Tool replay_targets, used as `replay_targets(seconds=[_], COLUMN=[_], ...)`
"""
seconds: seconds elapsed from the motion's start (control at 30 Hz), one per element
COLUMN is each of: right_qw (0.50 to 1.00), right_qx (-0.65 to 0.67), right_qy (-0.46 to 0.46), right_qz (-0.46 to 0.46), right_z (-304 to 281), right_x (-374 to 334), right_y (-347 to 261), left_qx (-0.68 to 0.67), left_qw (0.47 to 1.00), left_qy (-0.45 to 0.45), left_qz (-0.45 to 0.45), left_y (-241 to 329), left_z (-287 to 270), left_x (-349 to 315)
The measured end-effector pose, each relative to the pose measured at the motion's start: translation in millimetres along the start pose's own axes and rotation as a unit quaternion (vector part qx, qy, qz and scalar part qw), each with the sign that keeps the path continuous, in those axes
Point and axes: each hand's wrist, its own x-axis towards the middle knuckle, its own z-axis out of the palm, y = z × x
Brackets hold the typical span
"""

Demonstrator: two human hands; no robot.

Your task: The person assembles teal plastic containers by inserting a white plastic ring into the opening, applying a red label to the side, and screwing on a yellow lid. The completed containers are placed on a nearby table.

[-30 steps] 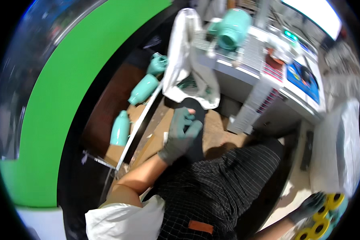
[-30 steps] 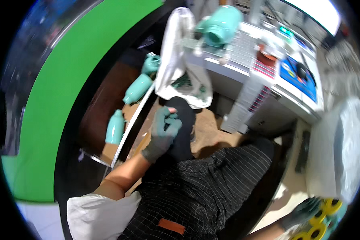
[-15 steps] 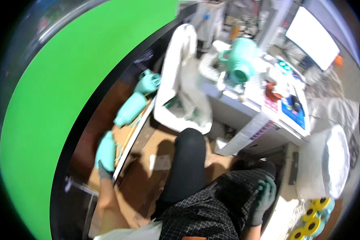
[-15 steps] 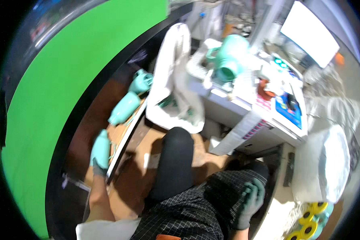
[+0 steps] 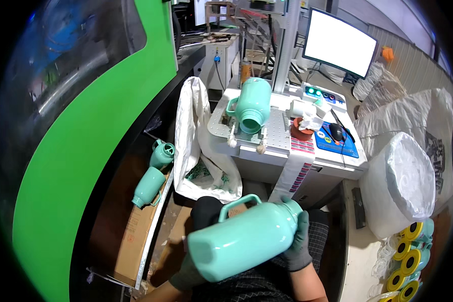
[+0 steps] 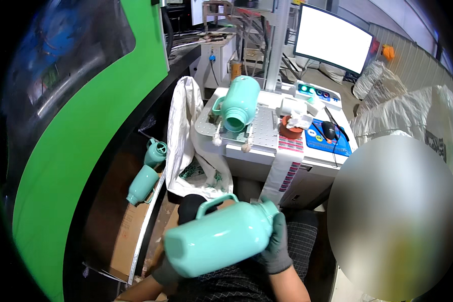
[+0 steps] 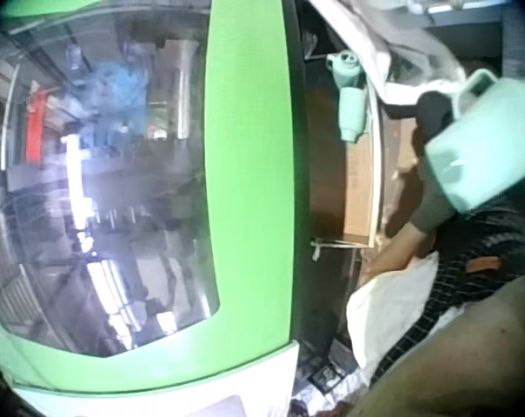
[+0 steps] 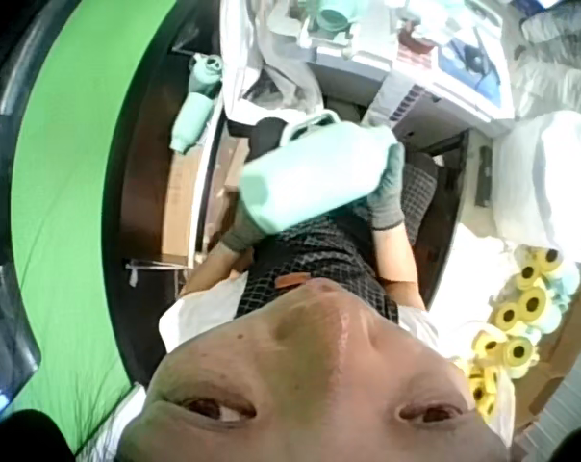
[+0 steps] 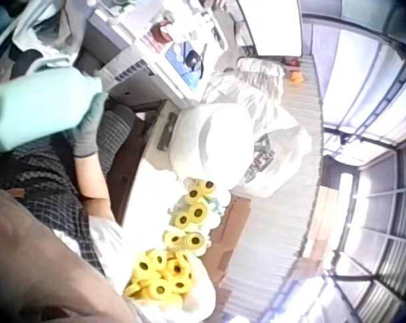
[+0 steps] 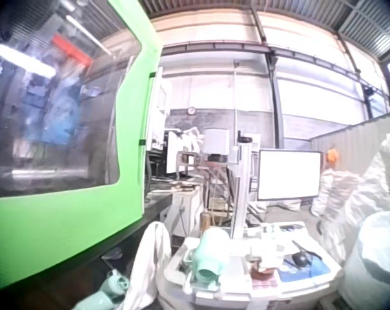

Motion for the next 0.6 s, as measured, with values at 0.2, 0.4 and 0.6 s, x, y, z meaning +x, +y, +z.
replay_targets(seconds=[0.2,0.4,0.6], right_qw=[0.939,0.914,0.747], right_qx=[-0.282,-0.353,-0.642], right_qy=[0.070,0.154,-0.006], right_qz=[-0.183,-0.130,-0.173], right_z=[-65,-78,-43], right_x=[-73,-122,-149], right_y=[-12,-7,-77], left_qx=[0.258,0.160,0.281], left_qw=[0.926,0.920,0.848], left_qy=[0.169,-0.234,-0.384], left_qz=[0.217,0.271,0.232], left_y=[39,99,117], left_z=[20,132,150], left_x=[44,76,94])
